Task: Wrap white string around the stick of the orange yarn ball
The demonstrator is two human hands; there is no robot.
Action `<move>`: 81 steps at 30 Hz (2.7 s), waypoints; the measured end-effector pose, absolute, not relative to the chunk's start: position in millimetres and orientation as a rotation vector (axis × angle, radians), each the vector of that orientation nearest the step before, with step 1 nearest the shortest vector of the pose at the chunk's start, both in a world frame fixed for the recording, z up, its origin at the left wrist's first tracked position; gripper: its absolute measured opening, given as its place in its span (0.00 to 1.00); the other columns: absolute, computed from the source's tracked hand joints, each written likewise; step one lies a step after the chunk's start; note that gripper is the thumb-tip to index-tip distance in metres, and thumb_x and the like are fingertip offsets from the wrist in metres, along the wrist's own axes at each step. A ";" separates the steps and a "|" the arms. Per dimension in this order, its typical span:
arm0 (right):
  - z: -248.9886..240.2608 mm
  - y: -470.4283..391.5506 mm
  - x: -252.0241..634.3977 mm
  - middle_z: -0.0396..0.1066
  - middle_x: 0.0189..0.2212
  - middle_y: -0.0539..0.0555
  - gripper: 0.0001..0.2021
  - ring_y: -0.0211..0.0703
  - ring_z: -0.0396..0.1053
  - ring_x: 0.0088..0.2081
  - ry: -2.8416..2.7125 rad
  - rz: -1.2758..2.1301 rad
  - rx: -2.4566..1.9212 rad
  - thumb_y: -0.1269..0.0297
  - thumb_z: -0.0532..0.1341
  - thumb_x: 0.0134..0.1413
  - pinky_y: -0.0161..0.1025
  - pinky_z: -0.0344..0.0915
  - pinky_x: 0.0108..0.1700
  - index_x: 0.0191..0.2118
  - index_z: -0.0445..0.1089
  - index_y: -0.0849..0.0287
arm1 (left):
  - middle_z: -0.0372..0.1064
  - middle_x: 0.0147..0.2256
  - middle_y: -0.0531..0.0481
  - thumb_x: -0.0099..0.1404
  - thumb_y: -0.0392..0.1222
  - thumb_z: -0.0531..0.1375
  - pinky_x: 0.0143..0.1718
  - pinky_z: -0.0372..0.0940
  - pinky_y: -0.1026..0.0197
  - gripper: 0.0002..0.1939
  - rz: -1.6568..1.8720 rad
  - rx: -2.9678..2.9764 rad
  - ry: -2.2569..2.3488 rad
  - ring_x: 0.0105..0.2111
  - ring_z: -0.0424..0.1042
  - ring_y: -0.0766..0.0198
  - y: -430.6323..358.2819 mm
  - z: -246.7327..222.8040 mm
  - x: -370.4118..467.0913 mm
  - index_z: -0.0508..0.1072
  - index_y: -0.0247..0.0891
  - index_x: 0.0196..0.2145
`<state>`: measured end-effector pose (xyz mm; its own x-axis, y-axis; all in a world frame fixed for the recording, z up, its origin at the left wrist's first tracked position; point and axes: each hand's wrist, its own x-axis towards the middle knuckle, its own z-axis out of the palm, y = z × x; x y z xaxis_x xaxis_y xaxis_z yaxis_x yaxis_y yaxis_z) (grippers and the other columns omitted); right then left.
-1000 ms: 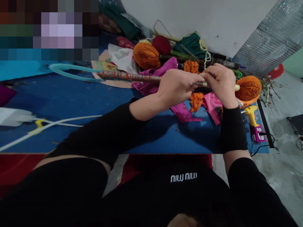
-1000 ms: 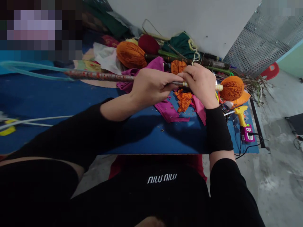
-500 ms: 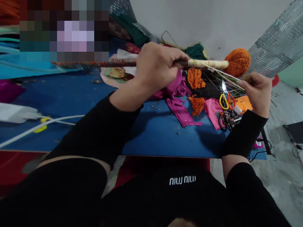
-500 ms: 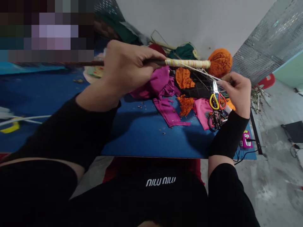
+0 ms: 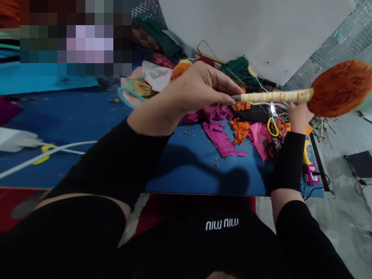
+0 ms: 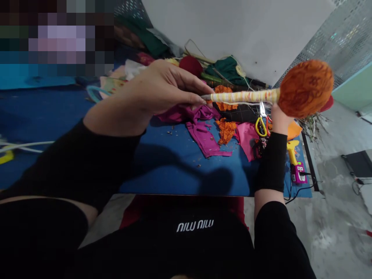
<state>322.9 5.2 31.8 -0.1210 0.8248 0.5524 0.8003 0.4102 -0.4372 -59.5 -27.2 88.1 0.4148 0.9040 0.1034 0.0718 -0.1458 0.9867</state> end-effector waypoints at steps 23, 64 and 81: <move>26.8 -39.7 153.5 0.54 0.22 0.43 0.24 0.34 0.57 0.23 -1.476 0.542 -1.084 0.37 0.60 0.71 0.35 0.65 0.30 0.33 0.69 0.52 | 0.71 0.24 0.57 0.63 0.20 0.65 0.32 0.66 0.65 0.12 1.144 1.215 0.859 0.24 0.69 0.73 -19.3 76.6 -38.4 0.82 0.31 0.40; 56.7 -55.4 160.8 0.74 0.42 0.59 0.23 0.55 0.67 0.46 -1.919 0.009 -1.448 0.37 0.52 0.73 0.52 0.66 0.50 0.39 0.73 0.47 | 0.84 0.39 0.47 0.61 0.34 0.69 0.46 0.70 0.58 0.09 1.048 1.881 1.017 0.47 0.81 0.50 -23.5 47.4 -33.7 0.88 0.44 0.37; 51.5 -43.5 171.5 0.76 0.34 0.51 0.15 0.48 0.71 0.39 -1.968 -0.002 -1.518 0.48 0.63 0.72 0.46 0.65 0.44 0.33 0.75 0.46 | 0.85 0.44 0.46 0.73 0.33 0.55 0.35 0.57 0.55 0.23 0.720 2.697 1.133 0.42 0.79 0.51 -34.5 49.3 -31.5 0.85 0.49 0.55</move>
